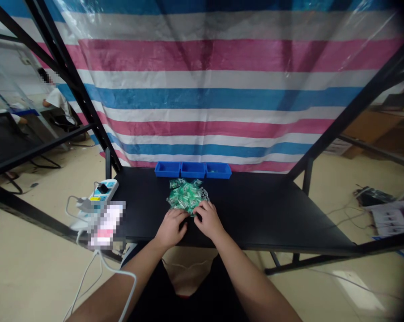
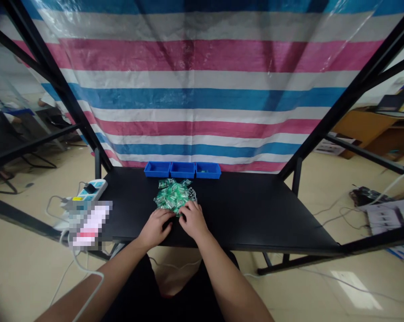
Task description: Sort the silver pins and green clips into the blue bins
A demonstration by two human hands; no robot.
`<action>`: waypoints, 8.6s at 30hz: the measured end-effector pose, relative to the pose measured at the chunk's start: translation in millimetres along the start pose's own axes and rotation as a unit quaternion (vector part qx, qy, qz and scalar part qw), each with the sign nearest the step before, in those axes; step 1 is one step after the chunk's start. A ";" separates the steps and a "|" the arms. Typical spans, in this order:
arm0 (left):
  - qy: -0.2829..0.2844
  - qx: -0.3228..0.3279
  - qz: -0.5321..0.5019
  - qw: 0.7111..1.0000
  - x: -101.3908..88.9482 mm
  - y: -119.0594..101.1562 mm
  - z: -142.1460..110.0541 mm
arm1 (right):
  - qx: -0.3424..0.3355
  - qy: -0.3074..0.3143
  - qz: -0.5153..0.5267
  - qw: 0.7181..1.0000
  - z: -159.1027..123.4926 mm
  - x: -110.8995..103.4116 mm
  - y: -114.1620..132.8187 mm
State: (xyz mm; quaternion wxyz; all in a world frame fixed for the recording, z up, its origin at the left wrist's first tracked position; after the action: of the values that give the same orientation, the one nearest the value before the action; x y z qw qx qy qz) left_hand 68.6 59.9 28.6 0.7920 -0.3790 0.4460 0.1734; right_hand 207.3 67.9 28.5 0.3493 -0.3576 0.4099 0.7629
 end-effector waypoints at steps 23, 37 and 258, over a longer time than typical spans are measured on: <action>0.021 0.003 0.071 0.997 27.9 20.2 38.1 | 0.121 -0.088 -0.054 0.987 -1.7 -12.5 -25.7; 0.003 0.002 0.091 0.996 25.7 15.5 32.6 | 0.118 -0.051 -0.078 0.989 3.6 3.4 -28.9; -0.030 -0.057 0.096 0.993 -10.8 67.3 47.1 | 0.176 -0.013 -0.123 0.976 141.2 -26.1 -195.8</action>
State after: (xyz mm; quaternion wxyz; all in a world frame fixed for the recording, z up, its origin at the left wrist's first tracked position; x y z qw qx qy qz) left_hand 48.6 140.0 22.5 0.7617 -0.3732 0.4464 0.2851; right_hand 345.5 267.4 34.3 0.5037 -0.3278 0.4861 0.6345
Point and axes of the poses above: each hand's wrist, its own z-axis towards the middle knuckle, its own x-axis out of the palm, y = z × x, the point moved 9 cm from there along z, towards the middle knuckle, and after that the axes turned 4 degrees about y, right-handed, at the moved point
